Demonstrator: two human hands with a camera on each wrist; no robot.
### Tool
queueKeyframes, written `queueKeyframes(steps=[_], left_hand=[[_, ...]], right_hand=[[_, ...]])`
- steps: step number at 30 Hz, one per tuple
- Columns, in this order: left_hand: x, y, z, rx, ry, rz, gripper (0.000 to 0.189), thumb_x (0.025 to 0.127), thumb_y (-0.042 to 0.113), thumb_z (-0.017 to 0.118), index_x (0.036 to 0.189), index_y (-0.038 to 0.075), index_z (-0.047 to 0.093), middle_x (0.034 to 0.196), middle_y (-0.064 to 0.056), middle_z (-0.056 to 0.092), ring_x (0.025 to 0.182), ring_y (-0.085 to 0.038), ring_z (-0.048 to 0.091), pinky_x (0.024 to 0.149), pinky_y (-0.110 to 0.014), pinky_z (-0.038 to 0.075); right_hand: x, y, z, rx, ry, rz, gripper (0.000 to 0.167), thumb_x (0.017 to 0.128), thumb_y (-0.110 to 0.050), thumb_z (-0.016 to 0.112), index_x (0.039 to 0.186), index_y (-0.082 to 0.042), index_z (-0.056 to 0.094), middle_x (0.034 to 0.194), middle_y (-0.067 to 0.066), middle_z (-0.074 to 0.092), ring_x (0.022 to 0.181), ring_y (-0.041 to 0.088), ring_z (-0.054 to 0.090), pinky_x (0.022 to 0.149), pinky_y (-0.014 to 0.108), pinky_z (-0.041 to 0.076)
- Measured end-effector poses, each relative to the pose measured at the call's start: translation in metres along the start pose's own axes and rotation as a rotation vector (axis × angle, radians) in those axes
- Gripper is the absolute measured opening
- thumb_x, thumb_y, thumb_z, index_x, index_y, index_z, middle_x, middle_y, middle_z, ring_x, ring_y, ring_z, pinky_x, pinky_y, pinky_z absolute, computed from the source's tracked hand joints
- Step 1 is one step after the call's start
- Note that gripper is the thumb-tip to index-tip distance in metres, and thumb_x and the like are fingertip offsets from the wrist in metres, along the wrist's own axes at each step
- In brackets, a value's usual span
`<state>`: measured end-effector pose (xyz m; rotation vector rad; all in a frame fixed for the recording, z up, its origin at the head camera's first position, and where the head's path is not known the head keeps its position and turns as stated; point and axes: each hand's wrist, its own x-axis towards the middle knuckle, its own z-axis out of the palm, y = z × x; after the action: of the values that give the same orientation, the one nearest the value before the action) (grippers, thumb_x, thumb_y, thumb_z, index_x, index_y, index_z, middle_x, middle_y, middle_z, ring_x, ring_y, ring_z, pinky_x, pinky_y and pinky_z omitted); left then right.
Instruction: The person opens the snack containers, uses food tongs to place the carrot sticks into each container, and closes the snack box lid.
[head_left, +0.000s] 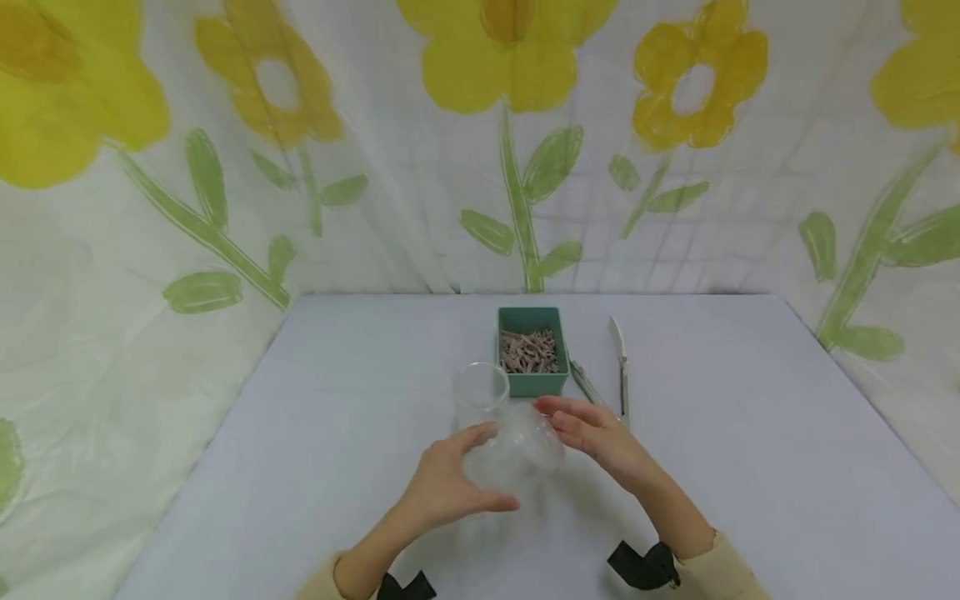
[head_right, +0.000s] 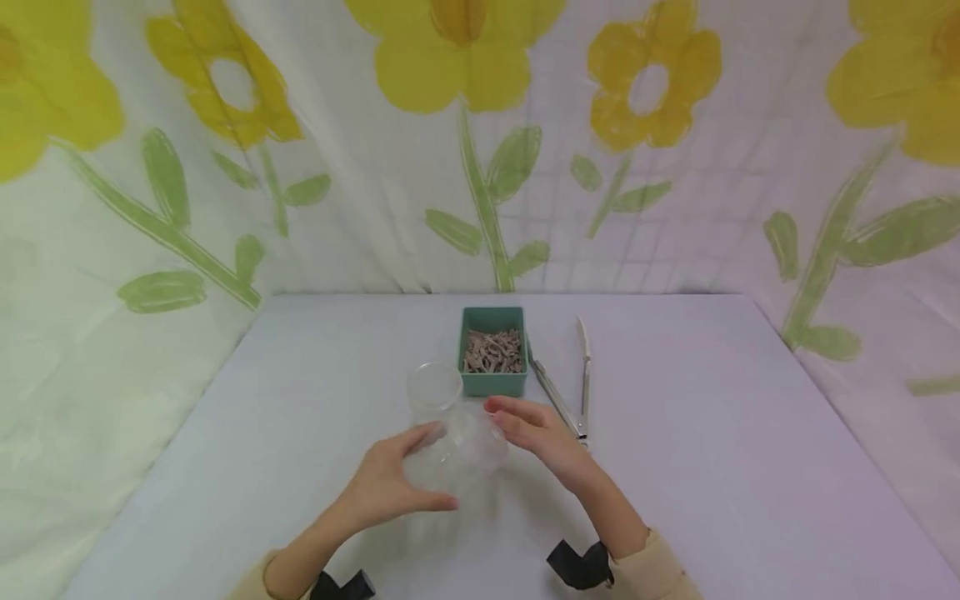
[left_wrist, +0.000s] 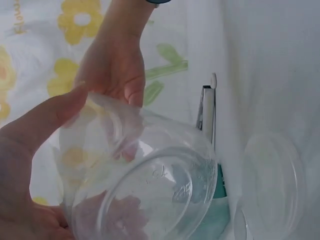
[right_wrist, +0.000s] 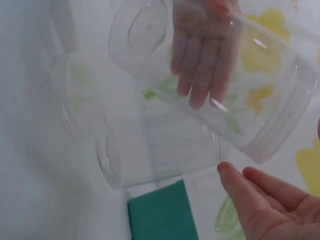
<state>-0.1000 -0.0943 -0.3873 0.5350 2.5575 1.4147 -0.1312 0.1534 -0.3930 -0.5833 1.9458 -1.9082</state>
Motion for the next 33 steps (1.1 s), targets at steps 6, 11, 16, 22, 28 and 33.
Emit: queueKeyframes(steps=[6,11,16,22,28,33], left_hand=[[0.002,-0.001,0.017,0.193,0.098,0.010,0.087,0.063,0.037,0.090,0.132,-0.002,0.055,0.126,-0.017,0.062,0.112,-0.036,0.059,0.089,-0.053,0.049],[0.005,-0.006,0.025,0.343,0.182,0.068,0.086,0.062,0.034,0.090,0.133,-0.001,0.054,0.126,-0.018,0.062,0.109,-0.034,0.061,0.085,-0.050,0.051],[0.005,-0.009,0.028,0.381,0.222,0.122,0.087,0.062,0.033,0.090,0.132,-0.003,0.054,0.125,-0.019,0.062,0.109,-0.034,0.061,0.085,-0.050,0.051],[0.004,-0.013,0.027,0.381,0.261,0.167,0.086,0.058,0.032,0.093,0.129,-0.001,0.056,0.121,-0.018,0.064,0.106,-0.032,0.063,0.084,-0.047,0.052],[0.005,-0.019,0.025,0.345,0.306,0.208,0.083,0.050,0.025,0.096,0.121,0.001,0.061,0.113,-0.013,0.068,0.097,-0.028,0.067,0.079,-0.040,0.055],[0.006,-0.022,0.020,0.174,0.172,0.150,0.080,0.051,0.021,0.096,0.121,0.001,0.063,0.112,-0.010,0.070,0.102,-0.029,0.065,0.084,-0.041,0.053]], right_hand=[[-0.006,-0.005,0.017,-0.159,0.184,0.131,0.058,0.098,-0.031,0.056,0.139,0.009,0.045,0.140,0.026,0.048,0.127,0.037,0.048,0.099,0.049,0.044],[-0.006,-0.006,0.025,-0.242,0.267,0.145,0.068,0.091,-0.027,0.069,0.142,0.009,0.041,0.142,0.026,0.046,0.129,0.040,0.046,0.099,0.049,0.045],[-0.004,-0.005,0.027,-0.207,0.286,0.145,0.072,0.086,-0.023,0.075,0.141,0.010,0.042,0.143,0.026,0.044,0.131,0.041,0.042,0.100,0.043,0.045],[-0.003,-0.003,0.028,-0.175,0.277,0.104,0.071,0.082,-0.017,0.079,0.137,0.012,0.045,0.141,0.028,0.046,0.128,0.041,0.046,0.097,0.040,0.047],[-0.004,-0.004,0.033,-0.227,0.256,0.026,0.075,0.078,-0.016,0.083,0.134,0.016,0.046,0.136,0.032,0.048,0.124,0.042,0.050,0.098,0.041,0.045],[-0.004,-0.005,0.032,-0.279,0.220,-0.034,0.076,0.074,-0.014,0.085,0.131,0.019,0.047,0.131,0.032,0.052,0.121,0.043,0.052,0.097,0.043,0.046]])
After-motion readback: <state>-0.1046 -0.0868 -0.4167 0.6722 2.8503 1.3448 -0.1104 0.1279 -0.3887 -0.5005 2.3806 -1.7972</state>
